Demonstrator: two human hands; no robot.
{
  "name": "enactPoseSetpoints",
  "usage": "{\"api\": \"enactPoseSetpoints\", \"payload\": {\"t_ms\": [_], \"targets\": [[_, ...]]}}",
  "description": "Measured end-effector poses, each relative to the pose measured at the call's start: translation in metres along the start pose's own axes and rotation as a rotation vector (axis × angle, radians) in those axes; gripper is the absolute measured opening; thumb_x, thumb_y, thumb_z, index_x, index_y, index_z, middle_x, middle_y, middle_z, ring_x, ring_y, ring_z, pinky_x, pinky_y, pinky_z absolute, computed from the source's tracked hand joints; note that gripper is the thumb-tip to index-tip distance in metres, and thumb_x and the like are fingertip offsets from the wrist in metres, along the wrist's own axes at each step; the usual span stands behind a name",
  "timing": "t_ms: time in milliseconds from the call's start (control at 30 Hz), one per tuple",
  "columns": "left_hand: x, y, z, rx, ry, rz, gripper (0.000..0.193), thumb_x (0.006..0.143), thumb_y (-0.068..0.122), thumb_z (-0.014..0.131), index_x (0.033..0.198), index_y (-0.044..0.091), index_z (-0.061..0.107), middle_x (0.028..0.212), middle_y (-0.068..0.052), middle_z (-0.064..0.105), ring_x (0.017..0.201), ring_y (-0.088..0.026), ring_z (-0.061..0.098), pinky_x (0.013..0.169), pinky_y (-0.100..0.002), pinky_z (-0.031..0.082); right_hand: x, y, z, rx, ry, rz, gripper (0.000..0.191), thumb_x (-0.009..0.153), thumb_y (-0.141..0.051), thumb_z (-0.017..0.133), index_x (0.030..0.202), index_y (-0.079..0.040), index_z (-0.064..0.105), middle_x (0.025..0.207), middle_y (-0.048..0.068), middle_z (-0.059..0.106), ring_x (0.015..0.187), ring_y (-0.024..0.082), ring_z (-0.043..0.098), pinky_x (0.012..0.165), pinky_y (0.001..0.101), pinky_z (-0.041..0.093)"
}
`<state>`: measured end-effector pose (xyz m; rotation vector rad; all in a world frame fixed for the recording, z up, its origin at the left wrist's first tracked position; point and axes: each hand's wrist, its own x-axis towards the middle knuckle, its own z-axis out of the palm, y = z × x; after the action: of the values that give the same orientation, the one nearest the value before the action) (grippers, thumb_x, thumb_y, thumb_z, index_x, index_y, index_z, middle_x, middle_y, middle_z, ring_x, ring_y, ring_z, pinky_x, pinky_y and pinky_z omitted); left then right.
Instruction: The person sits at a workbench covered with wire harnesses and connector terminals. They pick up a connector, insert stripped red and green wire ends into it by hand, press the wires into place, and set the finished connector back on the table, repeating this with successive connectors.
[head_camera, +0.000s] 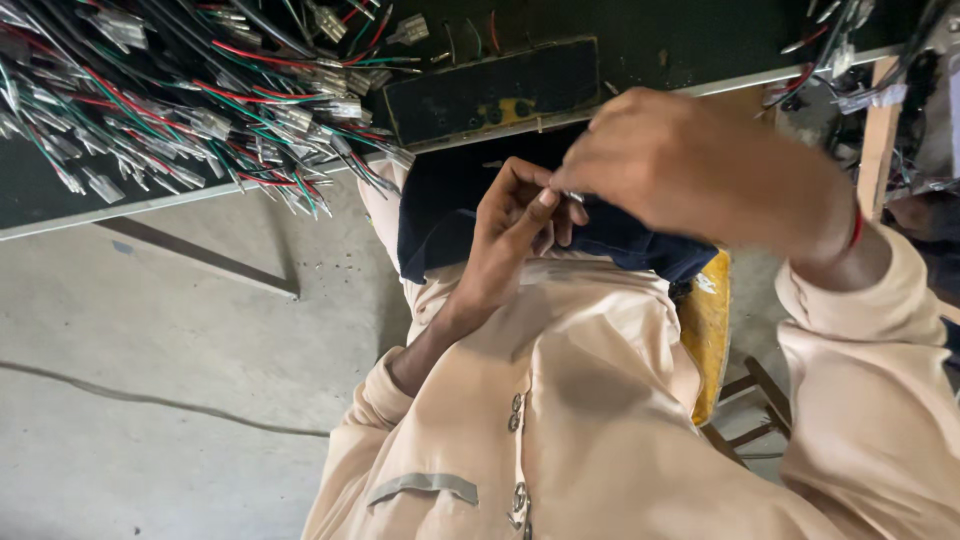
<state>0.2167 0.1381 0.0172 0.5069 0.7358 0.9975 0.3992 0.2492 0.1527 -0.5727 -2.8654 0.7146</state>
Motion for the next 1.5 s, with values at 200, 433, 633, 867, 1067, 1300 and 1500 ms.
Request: {"api": "enactPoseSetpoints", "payload": {"t_ms": [200, 433, 633, 867, 1067, 1300, 1500], "targets": [[0.001, 0.014, -0.001, -0.248, 0.145, -0.019, 0.012, 0.109, 0.013, 0.062, 0.114, 0.006, 0.054, 0.095, -0.003, 0.063, 0.079, -0.010, 0.058, 0.068, -0.025, 0.045, -0.026, -0.056, 0.061, -0.393, 0.285, -0.044, 0.019, 0.094, -0.013, 0.069, 0.113, -0.012, 0.067, 0.110, 0.002, 0.072, 0.102, 0.018, 0.068, 0.092, 0.0381, 0.053], [-0.002, 0.003, 0.001, -0.240, 0.061, -0.165, 0.019, 0.110, 0.020, 0.060, 0.113, 0.001, 0.064, 0.082, 0.000, 0.056, 0.074, -0.009, 0.052, 0.066, -0.027, 0.043, -0.042, -0.024, 0.129, 1.358, 0.654, 0.663, 0.034, 0.105, -0.016, 0.066, 0.137, -0.009, 0.062, 0.095, -0.001, 0.063, 0.070, 0.003, 0.049, 0.060, 0.0216, 0.036], [-0.005, -0.002, -0.002, -0.213, 0.187, -0.107, 0.011, 0.108, 0.020, 0.059, 0.110, 0.009, 0.058, 0.086, 0.002, 0.055, 0.073, -0.008, 0.050, 0.063, -0.027, 0.043, -0.034, -0.015, 0.125, 1.355, 0.558, 0.644, 0.023, 0.103, -0.008, 0.069, 0.125, 0.000, 0.067, 0.098, 0.001, 0.069, 0.082, 0.003, 0.061, 0.067, 0.0186, 0.048], [-0.016, 0.002, 0.008, 0.490, 0.231, 0.228, 0.019, 0.099, 0.007, 0.072, 0.115, 0.003, 0.064, 0.096, -0.002, 0.060, 0.076, -0.010, 0.059, 0.063, -0.025, 0.051, -0.022, -0.016, 0.132, 1.228, 0.739, 0.642, 0.015, 0.102, -0.007, 0.075, 0.098, -0.002, 0.062, 0.094, 0.002, 0.070, 0.086, 0.003, 0.064, 0.073, 0.0196, 0.052], [-0.012, 0.005, 0.004, 0.209, 0.295, 0.278, 0.014, 0.106, 0.007, 0.068, 0.113, -0.005, 0.066, 0.110, -0.010, 0.066, 0.093, -0.016, 0.068, 0.084, -0.034, 0.063, -0.023, -0.018, 0.147, 1.384, 0.761, 0.704, 0.016, 0.102, -0.013, 0.076, 0.097, -0.006, 0.062, 0.074, -0.004, 0.055, 0.063, 0.001, 0.042, 0.054, 0.0202, 0.032], [-0.012, 0.006, -0.006, 0.148, 0.236, 0.049, 0.023, 0.105, 0.012, 0.063, 0.121, -0.004, 0.064, 0.101, -0.006, 0.065, 0.088, -0.011, 0.064, 0.077, -0.033, 0.064, -0.020, -0.014, 0.146, 1.672, 0.759, 0.800, 0.015, 0.102, -0.015, 0.071, 0.106, -0.007, 0.060, 0.081, -0.004, 0.055, 0.065, 0.003, 0.049, 0.055, 0.0219, 0.042], [-0.012, -0.006, -0.031, 0.156, 0.275, 0.085, 0.022, 0.105, 0.013, 0.063, 0.116, -0.007, 0.065, 0.097, -0.007, 0.066, 0.086, -0.011, 0.065, 0.078, -0.034, 0.066, -0.031, -0.011, 0.146, 1.867, 0.691, 0.883, 0.035, 0.095, -0.009, 0.069, 0.126, 0.001, 0.060, 0.107, 0.011, 0.073, 0.087, 0.013, 0.070, 0.078, 0.0245, 0.059]]}}
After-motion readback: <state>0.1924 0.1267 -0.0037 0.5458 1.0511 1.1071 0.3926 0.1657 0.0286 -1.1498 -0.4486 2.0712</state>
